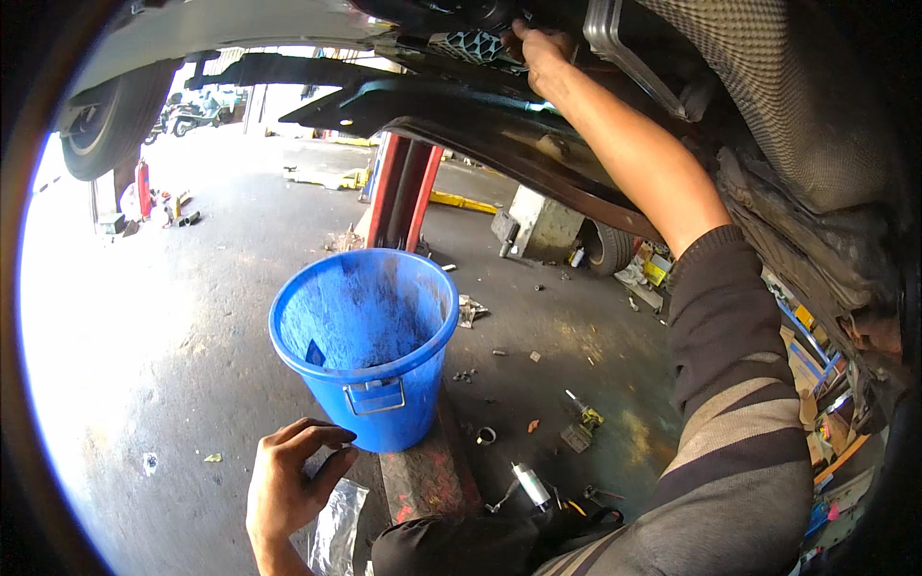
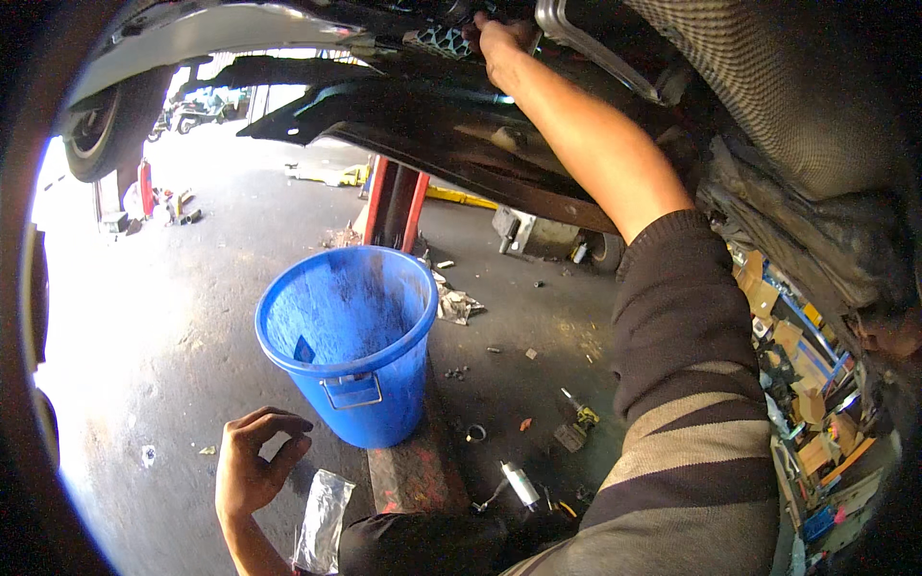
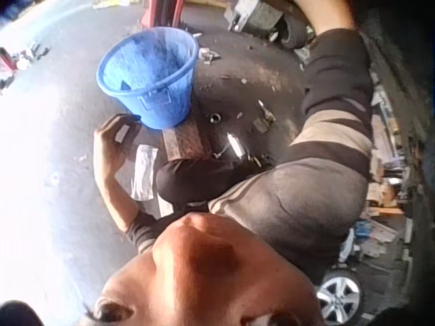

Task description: The person works under a raised car, using a pneumatic impact wrench and a flashlight to remove and install bolts on the undercarriage. A blue bucket is positioned below to catch fluids or debris.

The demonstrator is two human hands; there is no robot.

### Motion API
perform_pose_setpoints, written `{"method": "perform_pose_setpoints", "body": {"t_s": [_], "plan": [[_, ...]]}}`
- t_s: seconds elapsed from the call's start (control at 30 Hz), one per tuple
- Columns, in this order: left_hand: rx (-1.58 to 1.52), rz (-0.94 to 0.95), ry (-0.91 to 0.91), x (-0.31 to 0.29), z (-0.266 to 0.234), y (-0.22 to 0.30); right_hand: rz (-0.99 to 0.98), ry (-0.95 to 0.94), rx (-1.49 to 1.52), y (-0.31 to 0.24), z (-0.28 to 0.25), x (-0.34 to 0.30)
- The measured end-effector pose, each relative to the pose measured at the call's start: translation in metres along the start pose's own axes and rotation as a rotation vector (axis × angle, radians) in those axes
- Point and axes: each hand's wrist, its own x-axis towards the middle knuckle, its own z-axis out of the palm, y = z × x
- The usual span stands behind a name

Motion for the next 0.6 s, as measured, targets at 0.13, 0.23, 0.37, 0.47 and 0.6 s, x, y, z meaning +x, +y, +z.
{"method": "perform_pose_setpoints", "body": {"t_s": [0.13,0.23,0.37,0.47,0.6], "plan": [[0.023,-0.004,-0.033,0.000,0.001,-0.005,-0.063,0.145,0.115,0.005,0.014,-0.002],[0.022,0.006,-0.043,0.005,0.004,-0.008,-0.102,0.186,0.074,0.012,0.020,-0.004],[0.025,0.023,-0.029,0.006,0.005,-0.012,-0.193,0.146,0.089,0.029,0.019,0.006],[0.021,-0.004,-0.037,0.004,0.004,-0.014,-0.157,0.137,-0.083,0.043,0.013,0.028],[0.025,-0.006,-0.042,0.005,0.005,-0.015,-0.114,0.170,-0.158,0.049,0.013,0.048]]}}
